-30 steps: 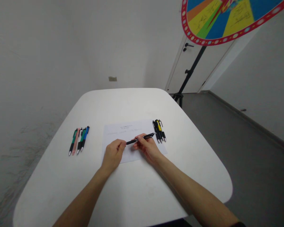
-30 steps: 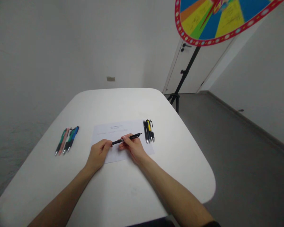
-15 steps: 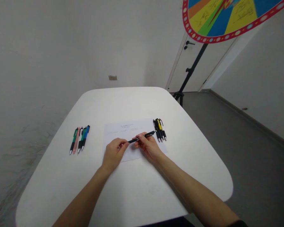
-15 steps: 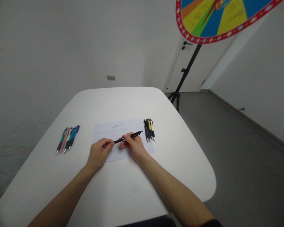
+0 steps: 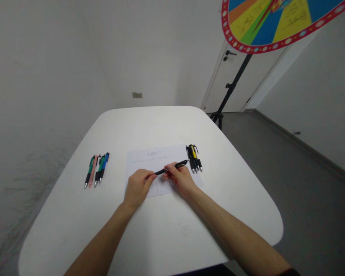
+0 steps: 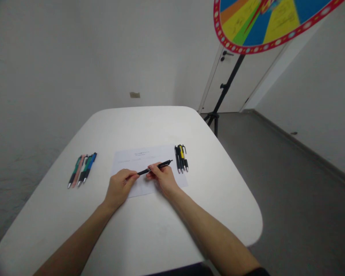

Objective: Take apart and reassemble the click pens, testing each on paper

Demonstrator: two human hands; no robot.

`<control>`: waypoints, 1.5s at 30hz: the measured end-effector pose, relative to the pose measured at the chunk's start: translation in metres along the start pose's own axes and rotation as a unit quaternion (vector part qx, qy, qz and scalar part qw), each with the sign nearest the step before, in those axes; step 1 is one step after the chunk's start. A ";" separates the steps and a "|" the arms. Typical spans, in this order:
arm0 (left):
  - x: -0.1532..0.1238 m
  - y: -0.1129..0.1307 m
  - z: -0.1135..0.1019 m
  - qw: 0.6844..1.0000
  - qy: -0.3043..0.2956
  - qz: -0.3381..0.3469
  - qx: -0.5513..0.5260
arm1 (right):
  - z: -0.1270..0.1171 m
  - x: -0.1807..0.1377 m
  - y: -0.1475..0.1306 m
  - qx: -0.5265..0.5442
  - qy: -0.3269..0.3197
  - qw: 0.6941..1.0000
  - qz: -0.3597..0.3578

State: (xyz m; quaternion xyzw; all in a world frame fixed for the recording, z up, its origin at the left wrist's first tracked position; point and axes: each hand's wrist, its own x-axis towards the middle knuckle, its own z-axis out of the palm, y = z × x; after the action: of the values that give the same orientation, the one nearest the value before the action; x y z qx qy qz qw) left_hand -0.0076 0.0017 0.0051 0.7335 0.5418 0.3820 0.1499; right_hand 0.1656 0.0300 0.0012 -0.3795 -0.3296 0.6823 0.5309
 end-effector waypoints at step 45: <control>-0.008 -0.020 0.010 0.949 -0.110 -0.005 0.295 | -0.022 0.005 -0.043 0.232 0.007 0.972 -0.021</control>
State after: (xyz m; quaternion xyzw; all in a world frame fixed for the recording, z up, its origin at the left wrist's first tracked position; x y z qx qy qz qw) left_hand -0.0146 0.0035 -0.0171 0.7800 0.6139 0.1209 -0.0130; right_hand 0.2043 0.0449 0.0260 -0.2433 -0.1668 0.7262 0.6210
